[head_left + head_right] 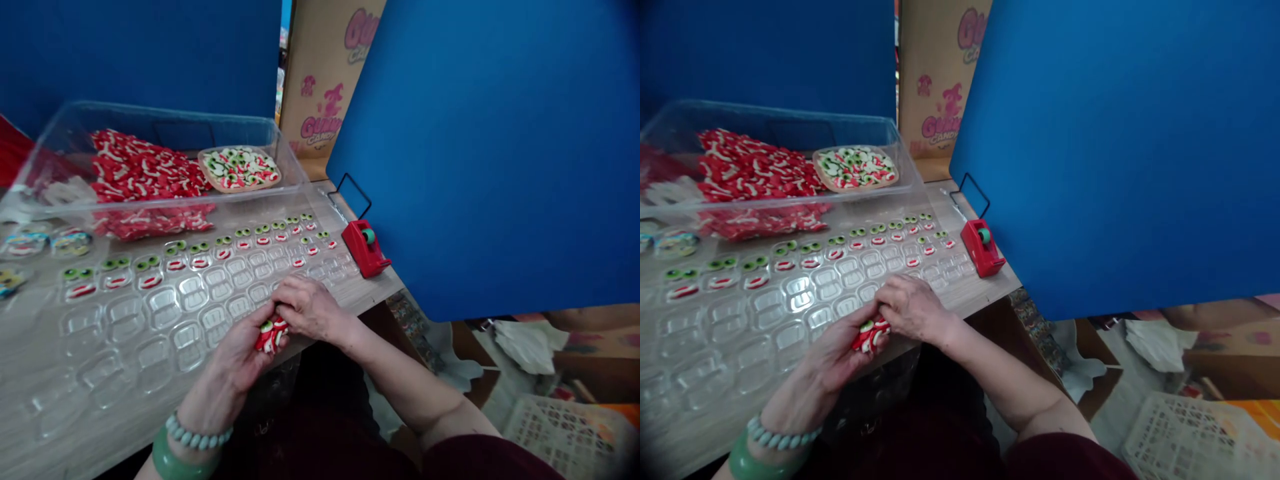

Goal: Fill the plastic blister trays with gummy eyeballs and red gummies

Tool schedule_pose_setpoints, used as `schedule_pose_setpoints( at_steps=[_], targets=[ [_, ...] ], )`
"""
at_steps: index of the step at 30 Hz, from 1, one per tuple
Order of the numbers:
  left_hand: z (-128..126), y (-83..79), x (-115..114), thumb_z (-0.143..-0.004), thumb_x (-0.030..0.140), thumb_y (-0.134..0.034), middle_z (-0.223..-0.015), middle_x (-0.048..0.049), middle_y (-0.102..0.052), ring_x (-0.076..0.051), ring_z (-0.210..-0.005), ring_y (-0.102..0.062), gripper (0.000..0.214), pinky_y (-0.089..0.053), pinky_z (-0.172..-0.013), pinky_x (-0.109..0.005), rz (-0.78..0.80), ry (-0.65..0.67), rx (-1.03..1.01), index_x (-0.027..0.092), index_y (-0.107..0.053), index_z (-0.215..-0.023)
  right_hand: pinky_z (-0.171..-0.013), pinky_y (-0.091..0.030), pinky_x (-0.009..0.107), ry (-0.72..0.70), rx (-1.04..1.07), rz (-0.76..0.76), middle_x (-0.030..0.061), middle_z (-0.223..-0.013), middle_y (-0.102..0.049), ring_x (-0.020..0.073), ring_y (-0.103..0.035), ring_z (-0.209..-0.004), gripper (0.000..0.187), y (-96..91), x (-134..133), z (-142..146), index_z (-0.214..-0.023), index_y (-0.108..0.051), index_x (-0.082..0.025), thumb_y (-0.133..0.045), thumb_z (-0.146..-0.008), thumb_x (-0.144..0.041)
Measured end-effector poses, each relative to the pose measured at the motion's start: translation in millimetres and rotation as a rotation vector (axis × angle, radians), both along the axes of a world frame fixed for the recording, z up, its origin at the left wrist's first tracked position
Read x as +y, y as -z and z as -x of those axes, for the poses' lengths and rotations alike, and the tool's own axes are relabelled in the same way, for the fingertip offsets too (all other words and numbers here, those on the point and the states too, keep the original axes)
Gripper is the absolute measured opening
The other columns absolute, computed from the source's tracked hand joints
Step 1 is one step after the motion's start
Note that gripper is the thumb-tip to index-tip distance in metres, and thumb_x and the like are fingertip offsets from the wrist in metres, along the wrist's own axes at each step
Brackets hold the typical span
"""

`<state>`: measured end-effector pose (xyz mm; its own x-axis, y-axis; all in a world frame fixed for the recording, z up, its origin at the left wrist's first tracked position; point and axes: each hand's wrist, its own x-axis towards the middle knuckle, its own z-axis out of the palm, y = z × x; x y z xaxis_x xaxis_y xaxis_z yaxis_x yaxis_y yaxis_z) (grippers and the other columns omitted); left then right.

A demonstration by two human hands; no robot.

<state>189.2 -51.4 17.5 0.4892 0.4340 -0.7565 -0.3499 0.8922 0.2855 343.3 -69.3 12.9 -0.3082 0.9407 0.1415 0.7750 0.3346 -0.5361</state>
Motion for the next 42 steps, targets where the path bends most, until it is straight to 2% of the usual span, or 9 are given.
schedule_pose_setpoints(
  at_steps=[5, 8, 12, 14, 17, 22, 29, 34, 42],
  targets=[
    [-9.8, 1.6, 8.0, -0.100, 0.016, -0.044, -0.063, -0.0073, -0.068, -0.015, -0.045, -0.065, 0.020, -0.053, -0.039, -0.020, 0.019, 0.005, -0.018, 0.009, -0.061, -0.091, -0.064, -0.036, 0.021, 0.153, 0.166, 0.161, -0.0044, -0.076, -0.060, 0.0116, -0.054, -0.073, 0.010, 1.8, 11.3, -3.2, -0.077, -0.061, -0.021, -0.057, -0.074, -0.013],
    [-11.2, 2.4, 11.1, -0.099, 0.012, -0.046, -0.078, -0.0120, -0.073, -0.017, -0.053, -0.070, 0.017, -0.054, -0.040, -0.020, 0.025, -0.003, -0.072, 0.008, -0.061, -0.104, -0.061, -0.035, 0.020, 0.338, 0.238, 0.202, -0.0065, -0.071, -0.059, 0.0104, -0.054, -0.067, 0.007, 6.8, 36.1, -23.8, -0.076, -0.061, -0.021, -0.058, -0.072, -0.016],
    [-5.9, 5.1, 11.4, -0.095, 0.007, -0.051, -0.090, -0.0171, -0.074, -0.021, -0.064, -0.074, 0.022, -0.060, -0.048, -0.023, 0.072, -0.021, -0.088, 0.005, -0.060, -0.115, -0.062, -0.034, 0.022, 0.657, 0.008, 0.108, -0.0040, -0.072, -0.064, 0.0135, -0.056, -0.073, 0.015, 14.0, 83.8, -73.0, -0.079, -0.066, -0.021, -0.055, -0.071, -0.015],
    [-2.7, 6.2, 11.0, -0.095, 0.006, -0.051, -0.089, -0.0180, -0.074, -0.023, -0.069, -0.075, 0.021, -0.062, -0.054, -0.025, 0.110, -0.045, -0.075, 0.005, -0.060, -0.114, -0.061, -0.032, 0.024, 0.712, -0.135, 0.120, -0.0024, -0.075, -0.067, 0.0153, -0.057, -0.074, 0.019, 18.0, 102.3, -92.1, -0.081, -0.068, -0.023, -0.055, -0.070, -0.015],
    [0.6, 5.8, 11.7, -0.095, 0.006, -0.051, -0.089, -0.0177, -0.074, -0.024, -0.072, -0.076, 0.019, -0.064, -0.058, -0.027, 0.151, -0.076, -0.071, 0.005, -0.061, -0.111, -0.061, -0.034, 0.024, 0.662, -0.266, 0.188, -0.0010, -0.080, -0.070, 0.0172, -0.060, -0.078, 0.024, 23.8, 115.8, -101.1, -0.086, -0.071, -0.025, -0.055, -0.071, -0.015],
    [2.6, 4.2, 15.3, -0.096, 0.008, -0.048, -0.087, -0.0168, -0.074, -0.025, -0.070, -0.076, 0.017, -0.064, -0.057, -0.029, 0.169, -0.092, -0.069, 0.005, -0.062, -0.105, -0.067, -0.039, 0.024, 0.599, -0.387, 0.217, 0.0020, -0.104, -0.073, 0.0189, -0.064, -0.094, 0.029, 23.8, 116.0, -90.2, -0.091, -0.075, -0.026, -0.055, -0.073, -0.015],
    [2.6, 5.9, 15.8, -0.095, 0.007, -0.049, -0.088, -0.0190, -0.074, -0.026, -0.072, -0.076, 0.017, -0.064, -0.059, -0.030, 0.167, -0.084, -0.072, 0.004, -0.063, -0.105, -0.072, -0.045, 0.026, 0.592, -0.465, 0.293, 0.0056, -0.099, -0.076, 0.0220, -0.068, -0.096, 0.028, 14.5, 114.6, -81.7, -0.093, -0.076, -0.025, -0.056, -0.076, -0.016],
    [4.1, 9.2, 14.6, -0.094, 0.006, -0.052, -0.088, -0.0190, -0.074, -0.027, -0.072, -0.076, 0.017, -0.064, -0.058, -0.031, 0.163, -0.083, -0.066, 0.004, -0.063, -0.106, -0.075, -0.047, 0.028, 0.563, -0.534, 0.280, 0.0116, -0.100, -0.076, 0.0250, -0.069, -0.097, 0.026, 13.3, 117.1, -75.6, -0.093, -0.077, -0.022, -0.056, -0.079, -0.014],
    [5.5, 15.7, 14.0, -0.093, 0.005, -0.053, -0.088, -0.0189, -0.074, -0.027, -0.074, -0.076, 0.018, -0.065, -0.059, -0.031, 0.161, -0.081, -0.081, 0.005, -0.063, -0.107, -0.080, -0.046, 0.028, 0.562, -0.541, 0.216, 0.0137, -0.106, -0.074, 0.0250, -0.068, -0.101, 0.032, 19.8, 113.4, -67.0, -0.103, -0.074, -0.021, -0.049, -0.086, -0.010]
  ],
)
